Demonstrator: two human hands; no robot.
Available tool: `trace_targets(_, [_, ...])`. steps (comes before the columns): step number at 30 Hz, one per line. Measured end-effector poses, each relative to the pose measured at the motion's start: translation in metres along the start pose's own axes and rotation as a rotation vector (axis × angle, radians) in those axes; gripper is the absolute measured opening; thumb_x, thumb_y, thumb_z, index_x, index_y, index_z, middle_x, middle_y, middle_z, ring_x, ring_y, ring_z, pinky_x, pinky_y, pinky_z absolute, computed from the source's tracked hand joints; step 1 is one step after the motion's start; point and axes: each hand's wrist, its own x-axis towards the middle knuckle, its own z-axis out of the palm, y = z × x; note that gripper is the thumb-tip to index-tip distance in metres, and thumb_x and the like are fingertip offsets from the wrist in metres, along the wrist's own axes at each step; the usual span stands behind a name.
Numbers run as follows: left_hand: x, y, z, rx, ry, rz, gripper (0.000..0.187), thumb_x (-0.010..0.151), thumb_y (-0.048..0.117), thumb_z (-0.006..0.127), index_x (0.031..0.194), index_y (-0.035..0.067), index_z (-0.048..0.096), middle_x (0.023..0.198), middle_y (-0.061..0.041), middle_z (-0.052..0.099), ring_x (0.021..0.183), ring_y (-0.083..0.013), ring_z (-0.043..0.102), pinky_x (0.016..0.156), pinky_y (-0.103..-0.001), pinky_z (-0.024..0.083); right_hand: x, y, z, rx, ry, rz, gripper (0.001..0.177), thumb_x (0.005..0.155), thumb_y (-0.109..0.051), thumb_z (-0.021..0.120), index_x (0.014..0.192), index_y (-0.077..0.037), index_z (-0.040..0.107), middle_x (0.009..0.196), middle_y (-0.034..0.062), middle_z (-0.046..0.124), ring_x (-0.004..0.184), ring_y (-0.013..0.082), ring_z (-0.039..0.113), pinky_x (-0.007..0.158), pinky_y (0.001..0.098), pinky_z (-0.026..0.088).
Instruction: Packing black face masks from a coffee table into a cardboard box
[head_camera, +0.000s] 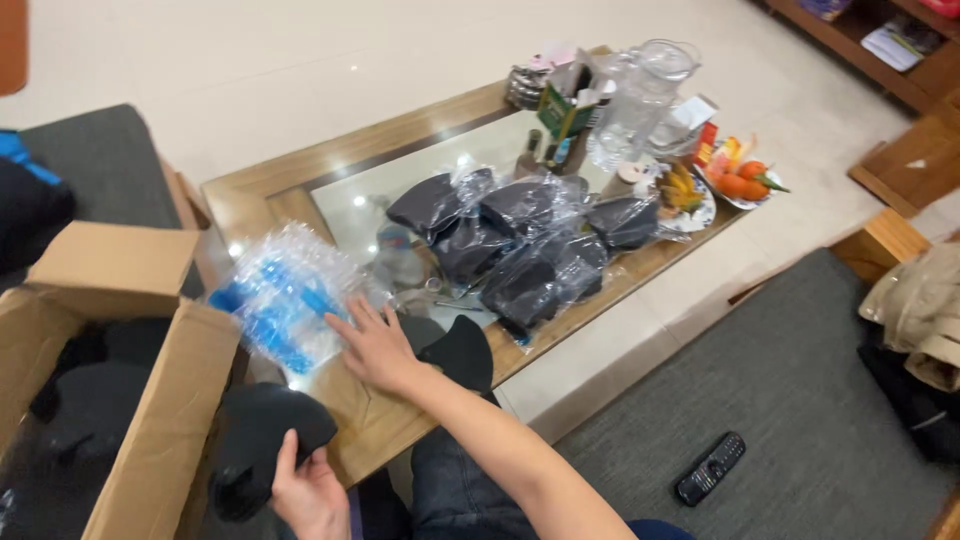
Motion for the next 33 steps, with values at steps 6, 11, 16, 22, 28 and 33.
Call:
trace_targets(6, [0.008, -0.024, -0.002, -0.04, -0.114, -0.039, 0.031, 0.086, 0.004, 0.076, 0.113, 0.017, 0.075, 0.119, 0.0, 0.077, 0.1, -0.0131, 0.075, 0.073, -0.021, 0.061, -0.076, 0.005, -0.052, -0.117, 0.136, -0.032, 0.058, 0.097, -0.028, 0.062, 0.152, -0.016, 0.046, 0.162, 0.0269, 0.035, 0.151, 0.0516, 0.026, 0.115, 0.065, 0.026])
trace_targets(11, [-0.024, -0.041, 0.014, 0.117, -0.187, -0.147, 0.042, 0.086, 0.003, 0.072, 0.125, 0.018, 0.069, 0.132, 0.0, 0.07, 0.116, -0.0146, 0.068, 0.089, -0.033, 0.057, -0.141, 0.014, -0.06, -0.136, -0.094, 0.145, 0.06, 0.107, -0.045, 0.034, 0.162, -0.021, 0.029, 0.168, 0.0265, 0.014, 0.15, 0.0583, 0.005, 0.114, 0.071, 0.013])
trace_targets(16, [-0.035, -0.046, 0.017, 0.156, -0.327, -0.153, 0.057, 0.086, -0.004, 0.069, 0.135, 0.025, 0.064, 0.139, -0.001, 0.067, 0.122, -0.0169, 0.065, 0.091, -0.037, 0.058, -0.161, 0.032, -0.032, -0.345, 0.115, 0.048, 0.065, 0.105, -0.053, 0.04, 0.161, -0.022, 0.034, 0.167, 0.0237, 0.025, 0.152, 0.0536, 0.016, 0.118, 0.0671, 0.014])
trace_targets(22, [-0.034, -0.06, 0.025, 0.217, -0.332, -0.266, 0.053, 0.085, 0.001, 0.071, 0.133, 0.024, 0.065, 0.136, 0.001, 0.068, 0.121, -0.0142, 0.065, 0.096, -0.033, 0.055, -0.15, 0.042, -0.039, -0.281, 0.091, 0.012, 0.062, 0.106, -0.049, 0.039, 0.159, -0.015, 0.037, 0.166, 0.0258, 0.029, 0.154, 0.0469, 0.02, 0.122, 0.0599, 0.016])
trace_targets(28, [-0.023, -0.079, 0.017, 0.161, -0.405, -0.284, 0.056, 0.083, -0.003, 0.071, 0.134, 0.021, 0.063, 0.135, -0.004, 0.069, 0.117, -0.0171, 0.066, 0.093, -0.039, 0.056, -0.148, 0.05, -0.05, 0.054, -0.081, 0.088, 0.06, 0.109, -0.045, 0.028, 0.163, -0.02, 0.026, 0.169, 0.0195, 0.022, 0.158, 0.0365, 0.011, 0.125, 0.0553, 0.004])
trace_targets(33, [-0.02, -0.083, 0.015, 0.209, -0.356, -0.371, 0.051, 0.079, -0.002, 0.077, 0.128, 0.011, 0.069, 0.13, -0.005, 0.072, 0.114, -0.0157, 0.067, 0.095, -0.035, 0.055, -0.157, 0.048, -0.05, 0.351, 0.492, -0.009, 0.024, 0.098, -0.006, 0.06, 0.118, -0.008, 0.071, 0.126, 0.0184, 0.068, 0.117, 0.0317, 0.066, 0.103, 0.0412, 0.051])
